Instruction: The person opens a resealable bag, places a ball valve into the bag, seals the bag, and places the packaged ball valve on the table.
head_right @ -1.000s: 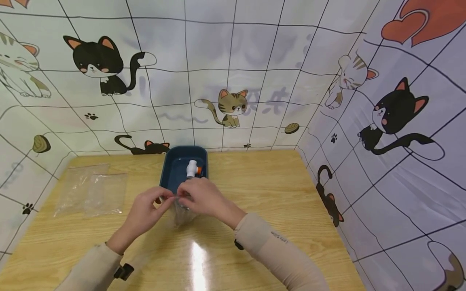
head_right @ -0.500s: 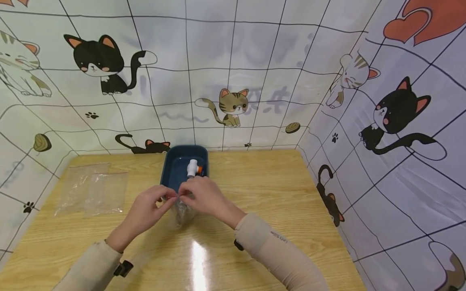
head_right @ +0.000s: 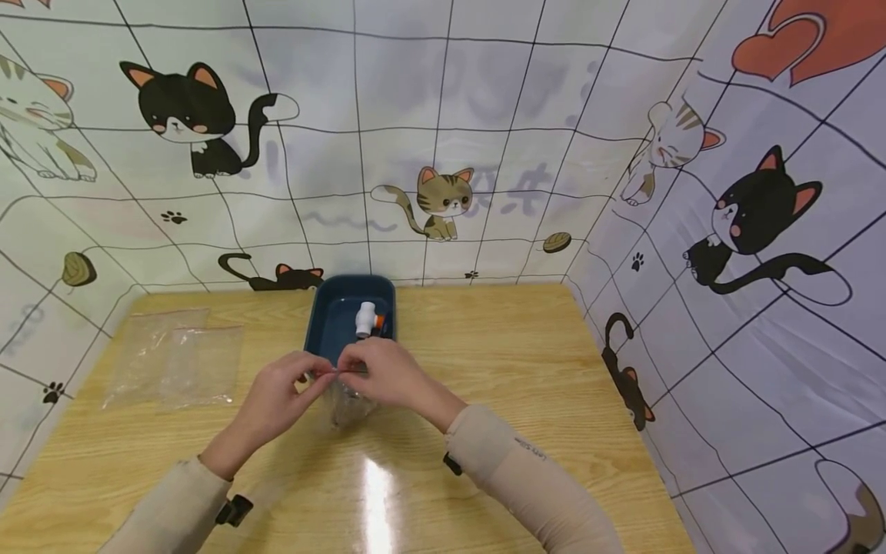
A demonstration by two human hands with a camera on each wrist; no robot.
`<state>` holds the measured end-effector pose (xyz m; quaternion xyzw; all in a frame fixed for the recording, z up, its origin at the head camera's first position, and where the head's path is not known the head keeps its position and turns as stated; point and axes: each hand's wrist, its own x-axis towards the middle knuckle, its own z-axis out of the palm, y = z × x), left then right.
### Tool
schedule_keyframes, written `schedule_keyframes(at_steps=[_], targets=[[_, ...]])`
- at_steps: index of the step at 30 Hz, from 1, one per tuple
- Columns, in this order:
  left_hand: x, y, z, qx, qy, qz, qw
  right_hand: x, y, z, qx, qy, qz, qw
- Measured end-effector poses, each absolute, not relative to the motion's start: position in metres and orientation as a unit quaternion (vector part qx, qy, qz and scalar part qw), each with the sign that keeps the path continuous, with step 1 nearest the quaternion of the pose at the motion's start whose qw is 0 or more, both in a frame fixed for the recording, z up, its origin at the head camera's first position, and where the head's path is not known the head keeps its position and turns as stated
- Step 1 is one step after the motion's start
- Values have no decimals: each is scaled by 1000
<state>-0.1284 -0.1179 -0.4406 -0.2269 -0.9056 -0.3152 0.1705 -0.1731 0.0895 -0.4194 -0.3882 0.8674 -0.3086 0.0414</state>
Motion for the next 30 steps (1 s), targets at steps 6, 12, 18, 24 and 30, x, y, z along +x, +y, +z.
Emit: schedule_keyframes(at_steps=[6, 12, 18, 24, 30], targets=[[-129, -122, -442, -221, -900, -343, 152, -174, 87, -422, -381, 855, -347, 52], [-128, -121, -441, -220, -903, -335, 159, -171, 86, -420, -388, 862, -326, 24], [-128, -121, -439, -214, -901, -337, 170, -170, 85, -417, -403, 872, -278, -6], [-128, -121, -442, -200, -898, -359, 157, -170, 84, -417, -395, 872, -289, 3], [-127, -120, -443, -199, -896, -362, 162, -170, 83, -416, -386, 879, -280, 10]])
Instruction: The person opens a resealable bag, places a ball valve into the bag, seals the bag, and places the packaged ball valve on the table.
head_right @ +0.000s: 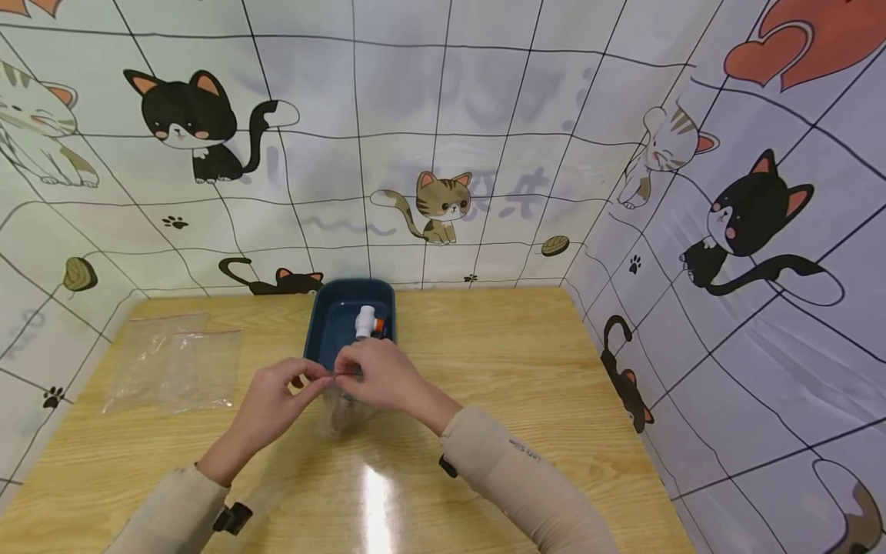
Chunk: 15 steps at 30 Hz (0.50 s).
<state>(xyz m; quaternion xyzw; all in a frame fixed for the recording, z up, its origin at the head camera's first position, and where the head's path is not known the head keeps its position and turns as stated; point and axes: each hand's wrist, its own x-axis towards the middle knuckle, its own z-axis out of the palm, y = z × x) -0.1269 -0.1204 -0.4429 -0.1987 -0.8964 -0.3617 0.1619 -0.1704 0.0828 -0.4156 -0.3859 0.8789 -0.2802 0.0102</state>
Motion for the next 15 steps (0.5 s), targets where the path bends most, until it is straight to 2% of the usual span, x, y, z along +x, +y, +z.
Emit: schedule_keyframes(at_steps=[7, 15], targets=[[-126, -118, -444, -208, -892, -354, 189, -171, 84, -413, -402, 877, -263, -18], [-126, -116, -444, -204, -891, -355, 197, -173, 93, -416, -379, 889, -258, 10]])
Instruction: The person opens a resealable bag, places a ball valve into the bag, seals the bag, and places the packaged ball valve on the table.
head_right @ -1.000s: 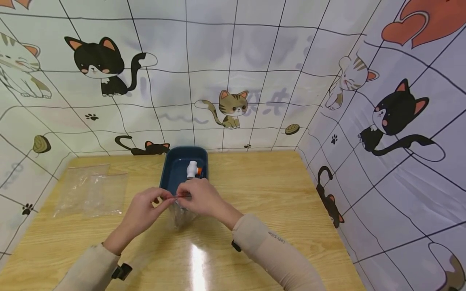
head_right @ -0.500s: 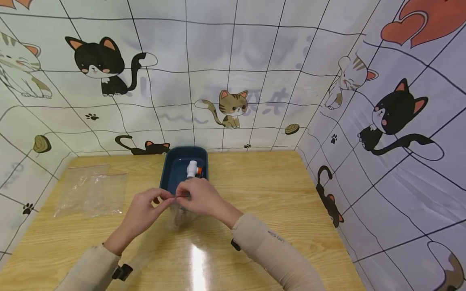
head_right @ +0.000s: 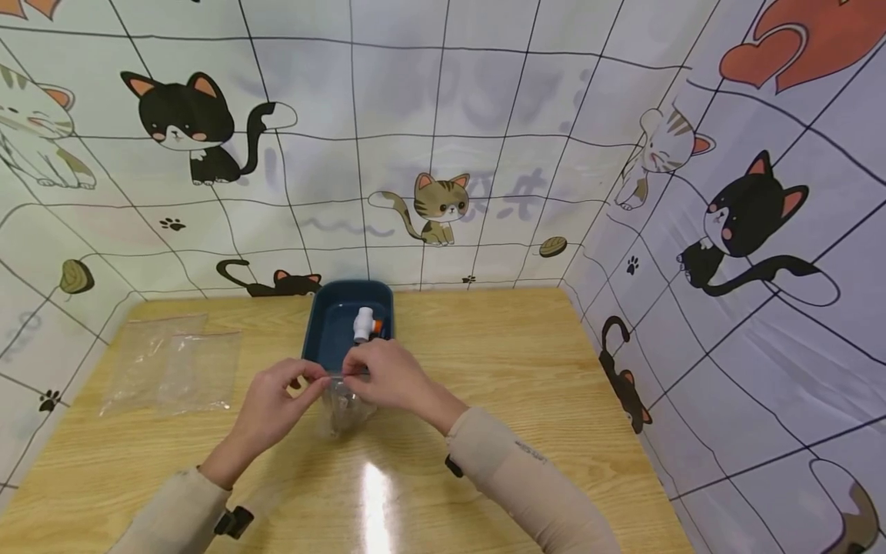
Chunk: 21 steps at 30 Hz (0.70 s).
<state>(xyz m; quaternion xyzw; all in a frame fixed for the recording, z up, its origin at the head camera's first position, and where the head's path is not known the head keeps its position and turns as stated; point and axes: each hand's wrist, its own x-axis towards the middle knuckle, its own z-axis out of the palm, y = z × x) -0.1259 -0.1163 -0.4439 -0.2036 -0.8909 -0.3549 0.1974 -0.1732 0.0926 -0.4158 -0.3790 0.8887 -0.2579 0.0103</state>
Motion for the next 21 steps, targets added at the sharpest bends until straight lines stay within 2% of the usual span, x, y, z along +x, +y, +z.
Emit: schedule_keyframes(at_steps=[11, 21], targets=[[-128, -117, -445, -210, -893, -341, 203, -175, 96, -417, -396, 887, -235, -34], [-128, -113, -440, -232, -905, -305, 184, -172, 92, -417, -399, 883, -246, -20]])
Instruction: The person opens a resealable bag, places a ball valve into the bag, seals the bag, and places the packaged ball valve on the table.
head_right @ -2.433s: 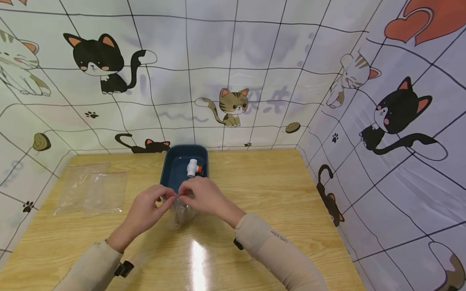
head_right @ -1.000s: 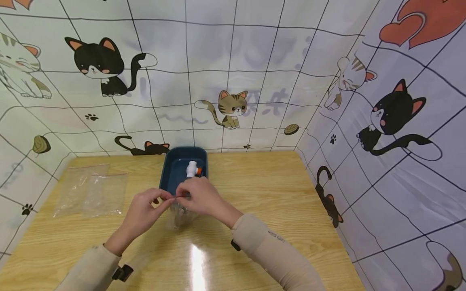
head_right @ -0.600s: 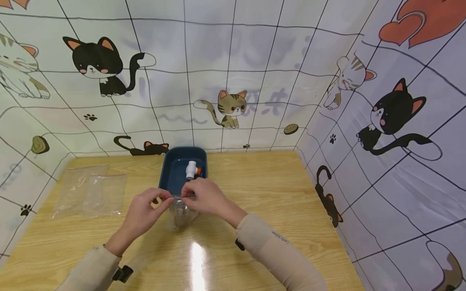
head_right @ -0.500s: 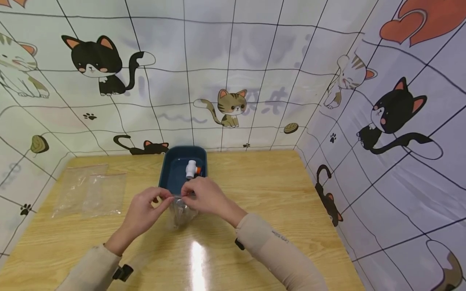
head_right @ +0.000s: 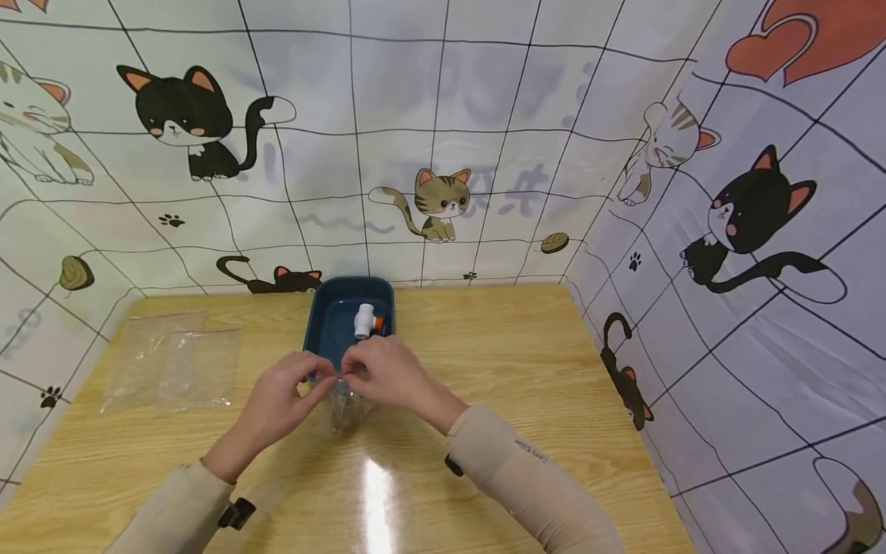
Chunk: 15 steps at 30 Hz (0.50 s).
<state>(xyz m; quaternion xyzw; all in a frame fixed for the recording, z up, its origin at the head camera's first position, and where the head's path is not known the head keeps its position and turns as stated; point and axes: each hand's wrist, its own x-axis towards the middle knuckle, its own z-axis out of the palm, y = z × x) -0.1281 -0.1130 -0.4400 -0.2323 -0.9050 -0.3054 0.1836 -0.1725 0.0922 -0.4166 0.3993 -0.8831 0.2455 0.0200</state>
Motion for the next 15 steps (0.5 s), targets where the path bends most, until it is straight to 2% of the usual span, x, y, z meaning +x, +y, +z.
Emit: schedule_keyframes(at_steps=[8, 15], targets=[[-129, -113, -438, -242, -908, -277, 199, -171, 90, -417, 396, -883, 252, 11], [-127, -111, -428, -271, -918, -183, 224, -170, 87, -421, 409, -883, 222, 59]])
